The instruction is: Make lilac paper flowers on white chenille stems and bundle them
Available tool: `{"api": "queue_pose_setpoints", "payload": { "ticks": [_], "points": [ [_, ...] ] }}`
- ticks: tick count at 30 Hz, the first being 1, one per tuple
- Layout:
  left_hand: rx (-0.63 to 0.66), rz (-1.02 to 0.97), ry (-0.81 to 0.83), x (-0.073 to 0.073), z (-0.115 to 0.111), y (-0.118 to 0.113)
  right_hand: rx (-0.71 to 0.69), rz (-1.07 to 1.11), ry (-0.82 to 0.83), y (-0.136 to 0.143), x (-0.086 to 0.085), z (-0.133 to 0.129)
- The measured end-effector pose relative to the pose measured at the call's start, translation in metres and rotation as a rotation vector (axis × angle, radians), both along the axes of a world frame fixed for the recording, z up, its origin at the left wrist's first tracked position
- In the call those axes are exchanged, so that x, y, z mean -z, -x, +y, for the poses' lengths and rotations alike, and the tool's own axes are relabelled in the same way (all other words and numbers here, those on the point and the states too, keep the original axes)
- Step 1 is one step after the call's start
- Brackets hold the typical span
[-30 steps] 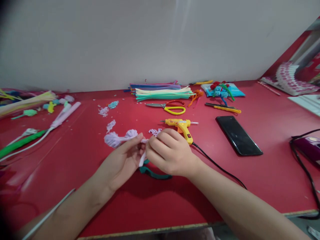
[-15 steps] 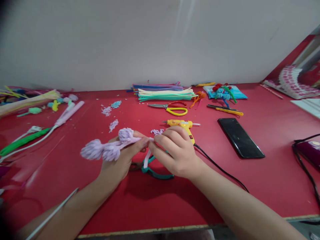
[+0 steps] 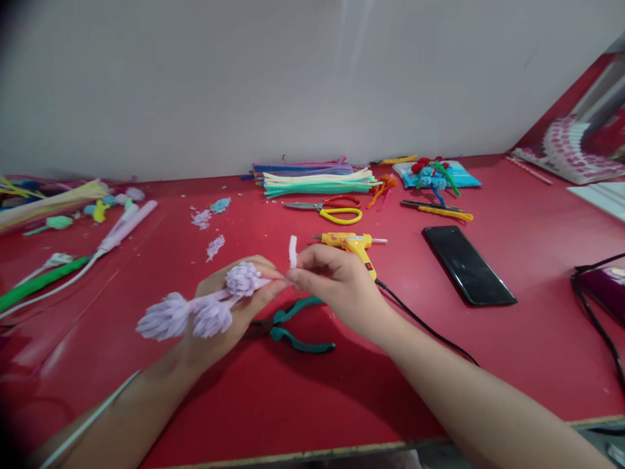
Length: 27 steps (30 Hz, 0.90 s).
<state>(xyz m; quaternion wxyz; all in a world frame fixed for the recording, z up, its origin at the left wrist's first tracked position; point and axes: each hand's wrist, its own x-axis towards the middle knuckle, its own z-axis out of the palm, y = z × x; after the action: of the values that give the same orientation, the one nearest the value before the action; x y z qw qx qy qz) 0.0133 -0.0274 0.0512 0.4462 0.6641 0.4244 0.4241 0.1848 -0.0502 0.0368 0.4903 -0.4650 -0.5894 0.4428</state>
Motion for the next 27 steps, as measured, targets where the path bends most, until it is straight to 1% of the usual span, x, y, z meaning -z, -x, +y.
{"api": "queue_pose_setpoints", "payload": {
  "ticks": [2, 4, 7, 9, 10, 12, 13, 14, 15, 16, 17, 18, 19, 20, 21, 23, 25, 27],
  "points": [
    [-0.015, 0.153, -0.119, -0.004, 0.001, -0.001, -0.088, 0.186, 0.193, -0.001, 0.001, 0.002],
    [-0.022, 0.291, -0.189, -0.005, 0.003, -0.001, -0.168, 0.259, 0.308, -0.003, 0.002, 0.005],
    [0.009, 0.360, -0.132, -0.004, 0.005, 0.000, -0.244, 0.236, 0.348, -0.005, 0.002, 0.006],
    [0.051, 0.282, -0.042, 0.001, 0.007, 0.001, -0.231, 0.192, 0.301, -0.003, 0.002, 0.005],
    [0.075, 0.189, 0.025, 0.005, 0.007, 0.000, -0.190, 0.156, 0.247, -0.001, 0.002, 0.003],
    [0.107, -0.098, 0.239, 0.012, 0.007, -0.003, -0.030, 0.012, 0.066, 0.003, 0.003, 0.001],
    [0.121, -0.225, 0.373, 0.015, 0.007, -0.004, 0.061, -0.103, -0.068, 0.004, 0.005, 0.000],
    [0.146, -0.313, 0.502, 0.018, 0.005, -0.007, 0.139, -0.236, -0.227, 0.005, 0.006, -0.001],
    [0.163, -0.392, 0.591, 0.020, 0.004, -0.009, 0.186, -0.375, -0.395, 0.005, 0.009, -0.002],
    [0.171, -0.452, 0.645, 0.021, 0.002, -0.011, 0.197, -0.505, -0.556, 0.004, 0.011, -0.002],
    [0.168, -0.494, 0.661, 0.021, 0.001, -0.012, 0.178, -0.615, -0.692, 0.003, 0.013, -0.002],
    [0.155, -0.518, 0.644, 0.020, 0.000, -0.013, 0.148, -0.695, -0.793, 0.002, 0.015, -0.001],
    [0.132, -0.520, 0.607, 0.019, -0.001, -0.014, 0.126, -0.743, -0.852, 0.001, 0.016, -0.001],
    [0.103, -0.502, 0.556, 0.018, -0.002, -0.014, 0.123, -0.757, -0.870, 0.001, 0.016, -0.001],
    [0.075, -0.465, 0.493, 0.016, -0.001, -0.013, 0.136, -0.735, -0.851, 0.002, 0.016, -0.001],
    [0.039, -0.340, 0.353, 0.013, -0.001, -0.012, 0.174, -0.618, -0.709, 0.004, 0.014, -0.002],
    [0.039, -0.192, 0.202, 0.010, 0.000, -0.010, 0.189, -0.467, -0.478, 0.008, 0.009, -0.003],
    [0.072, -0.079, 0.078, 0.007, 0.002, -0.007, 0.174, -0.338, -0.258, 0.010, 0.004, -0.004]
  ]
}}
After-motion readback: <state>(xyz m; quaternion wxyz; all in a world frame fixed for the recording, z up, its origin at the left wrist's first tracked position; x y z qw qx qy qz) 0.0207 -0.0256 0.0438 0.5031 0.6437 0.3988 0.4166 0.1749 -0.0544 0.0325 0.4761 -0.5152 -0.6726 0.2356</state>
